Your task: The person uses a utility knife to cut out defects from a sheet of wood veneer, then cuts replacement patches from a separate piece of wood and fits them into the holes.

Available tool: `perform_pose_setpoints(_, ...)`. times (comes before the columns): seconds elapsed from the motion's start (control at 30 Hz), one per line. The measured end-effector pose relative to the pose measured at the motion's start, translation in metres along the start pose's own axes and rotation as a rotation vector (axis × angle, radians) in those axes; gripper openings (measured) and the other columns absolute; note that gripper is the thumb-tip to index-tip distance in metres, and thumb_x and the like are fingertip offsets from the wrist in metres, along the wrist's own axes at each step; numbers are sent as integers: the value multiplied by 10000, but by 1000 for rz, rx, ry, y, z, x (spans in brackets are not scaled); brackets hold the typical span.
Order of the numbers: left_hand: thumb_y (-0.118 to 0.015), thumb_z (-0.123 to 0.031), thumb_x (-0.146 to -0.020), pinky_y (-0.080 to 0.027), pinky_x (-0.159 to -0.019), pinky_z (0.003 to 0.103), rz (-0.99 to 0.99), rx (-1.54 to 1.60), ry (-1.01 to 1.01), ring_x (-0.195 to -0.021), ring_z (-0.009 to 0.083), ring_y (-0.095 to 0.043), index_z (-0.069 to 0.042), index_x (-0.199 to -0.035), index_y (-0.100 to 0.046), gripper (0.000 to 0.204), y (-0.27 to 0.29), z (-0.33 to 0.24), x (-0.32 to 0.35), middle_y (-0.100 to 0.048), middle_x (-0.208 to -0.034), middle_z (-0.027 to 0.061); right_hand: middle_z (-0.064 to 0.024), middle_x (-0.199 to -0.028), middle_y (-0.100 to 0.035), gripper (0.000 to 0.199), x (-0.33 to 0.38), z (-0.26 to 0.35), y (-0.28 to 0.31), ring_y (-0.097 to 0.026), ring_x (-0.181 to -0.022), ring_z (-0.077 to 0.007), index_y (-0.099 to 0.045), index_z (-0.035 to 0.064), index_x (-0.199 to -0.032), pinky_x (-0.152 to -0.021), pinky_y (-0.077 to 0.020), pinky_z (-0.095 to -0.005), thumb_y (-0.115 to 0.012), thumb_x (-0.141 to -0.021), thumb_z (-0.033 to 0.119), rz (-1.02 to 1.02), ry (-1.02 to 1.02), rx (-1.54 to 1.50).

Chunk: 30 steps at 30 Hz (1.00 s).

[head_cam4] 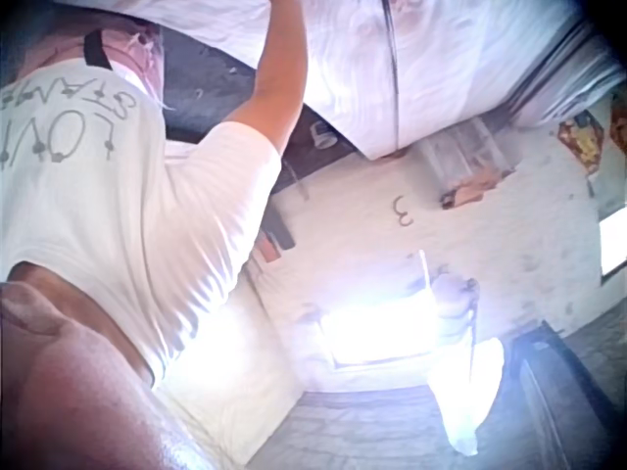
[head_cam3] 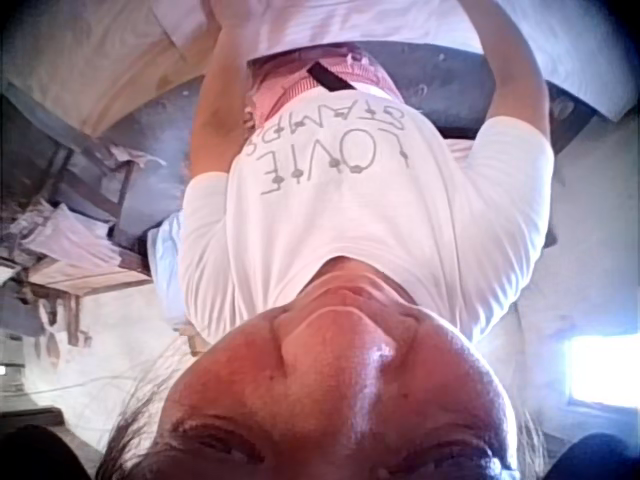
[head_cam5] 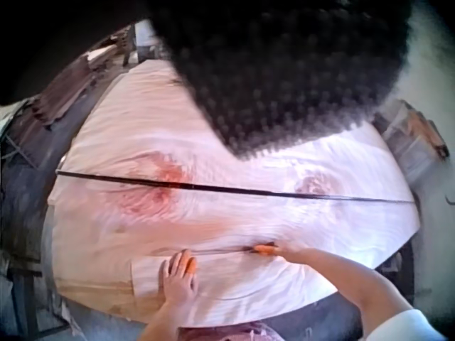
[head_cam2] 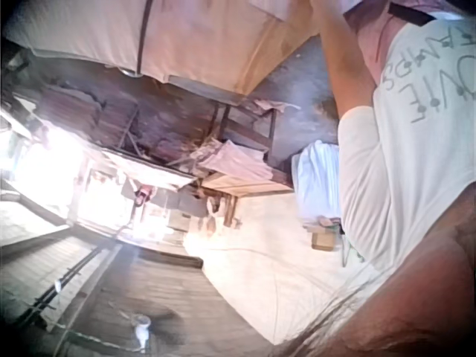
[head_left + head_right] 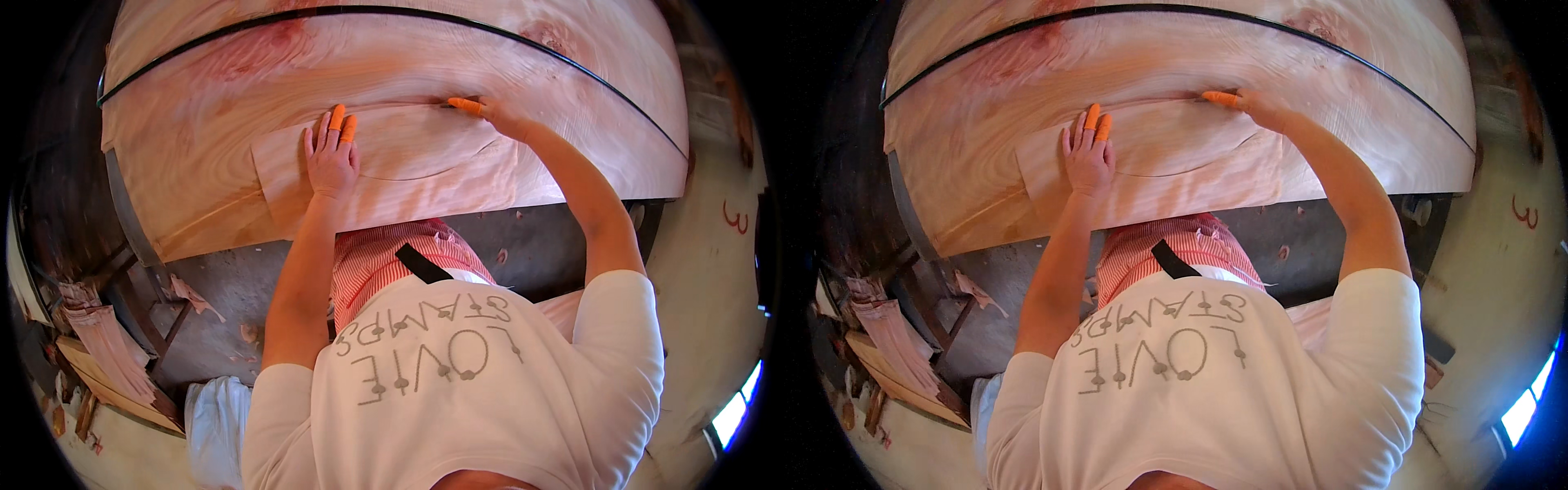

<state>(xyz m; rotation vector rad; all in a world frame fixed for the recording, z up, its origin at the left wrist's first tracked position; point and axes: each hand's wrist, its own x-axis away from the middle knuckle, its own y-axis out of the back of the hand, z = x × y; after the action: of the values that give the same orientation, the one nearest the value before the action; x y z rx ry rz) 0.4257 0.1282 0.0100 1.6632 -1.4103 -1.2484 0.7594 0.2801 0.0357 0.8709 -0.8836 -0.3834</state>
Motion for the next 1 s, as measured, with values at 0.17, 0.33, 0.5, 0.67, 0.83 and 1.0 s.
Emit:
perform_pose_setpoints(0.17,-512,-157,-752,-235,-988,485,0,-32,14,-1201,230,-366,-124,-1145,-527,395,-2,4,5,-415,-1282,63,-125,-915,-557,400,27,6,11,-548,-782,-265,-469,207,-1196,-697,-446,-357,-409,-823,75,-132,154,-19)
perform_pose_setpoints(0.33,-512,-170,-762,-214,-1000,482,24,-39,2,-1212,233,-355,-136,-1160,-521,399,-3,0,1,-393,-1308,56,-145,-922,-596,223,67,-33,-53,-560,-846,-320,-565,135,-984,-718,-435,-394,-413,-835,202,-156,-331,-28)
perform_pose_setpoints(0.5,-507,-179,-766,-196,-1007,483,27,-55,15,-1218,246,-349,-140,-1149,-530,385,-3,4,5,-388,-1314,66,-159,-839,-598,300,113,5,-85,-561,-769,-366,-538,78,-911,-679,-431,-440,-327,-873,289,-288,-570,-220)
perform_pose_setpoints(0.67,-508,-180,-764,-197,-1006,485,23,-59,-23,-1216,251,-354,-138,-1144,-533,383,-7,2,4,-397,-1305,83,-172,-789,-596,399,135,-6,-140,-561,-762,-382,-523,87,-918,-672,-429,-467,-245,-896,372,-297,-695,-201)
perform_pose_setpoints(0.83,-507,-178,-762,-200,-1006,480,35,-91,-27,-1215,253,-357,-133,-1145,-532,386,-7,1,3,-405,-1300,85,-109,-671,-569,230,139,-12,-144,-576,-642,-278,-591,121,-912,-582,-438,-377,-440,-852,284,-413,-624,-252)
perform_pose_setpoints(1.0,-505,-174,-765,-203,-1004,478,25,-91,-23,-1212,257,-361,-126,-1147,-528,386,-6,2,3,-410,-1296,88,-121,-683,-591,262,142,9,-80,-592,-619,-248,-580,110,-1058,-563,-451,-329,-534,-813,191,-582,-550,-239)
